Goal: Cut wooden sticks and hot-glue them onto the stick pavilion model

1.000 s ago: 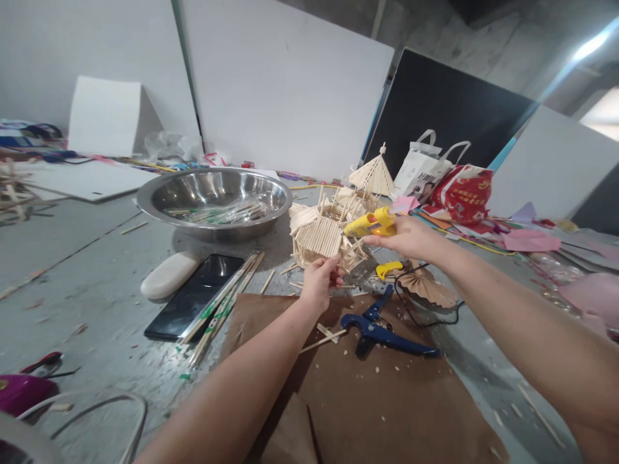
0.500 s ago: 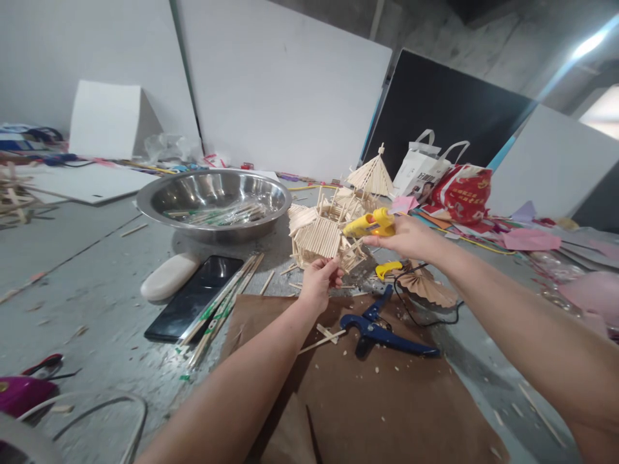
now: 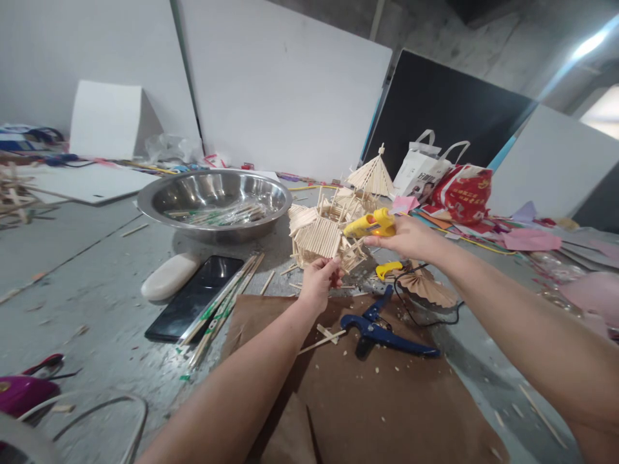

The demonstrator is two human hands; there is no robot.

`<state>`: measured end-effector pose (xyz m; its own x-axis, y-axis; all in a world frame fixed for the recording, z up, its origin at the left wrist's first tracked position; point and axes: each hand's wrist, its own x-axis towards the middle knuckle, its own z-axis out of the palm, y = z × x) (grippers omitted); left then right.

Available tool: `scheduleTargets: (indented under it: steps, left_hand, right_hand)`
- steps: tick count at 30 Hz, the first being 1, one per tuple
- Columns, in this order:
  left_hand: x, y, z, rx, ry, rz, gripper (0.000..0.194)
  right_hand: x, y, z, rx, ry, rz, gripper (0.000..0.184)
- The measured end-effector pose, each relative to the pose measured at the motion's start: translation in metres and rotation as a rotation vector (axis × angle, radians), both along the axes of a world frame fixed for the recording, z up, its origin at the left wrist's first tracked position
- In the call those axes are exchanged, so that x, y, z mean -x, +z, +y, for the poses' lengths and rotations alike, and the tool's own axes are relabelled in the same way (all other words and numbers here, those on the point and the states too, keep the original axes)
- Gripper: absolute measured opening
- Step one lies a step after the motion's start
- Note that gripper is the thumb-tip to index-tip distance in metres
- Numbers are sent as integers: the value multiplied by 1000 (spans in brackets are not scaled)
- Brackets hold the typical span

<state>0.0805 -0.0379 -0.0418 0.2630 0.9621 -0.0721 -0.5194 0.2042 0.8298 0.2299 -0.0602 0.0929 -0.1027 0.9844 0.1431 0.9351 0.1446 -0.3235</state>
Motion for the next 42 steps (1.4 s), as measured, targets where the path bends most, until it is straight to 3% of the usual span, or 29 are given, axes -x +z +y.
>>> scheduleTargets:
  steps: [13, 26, 42]
  left_hand:
    - [2, -5, 2, 62, -49, -117, 28]
    - [0, -6, 3, 63, -66, -96, 26]
    - [-2, -3, 1, 4, 15, 5, 31]
  right_hand:
    - [-2, -1, 1, -34, 19, 11, 31]
    - [-1, -1, -1, -10, 6, 26, 33]
    - [-4, -4, 1, -6, 1, 19, 37]
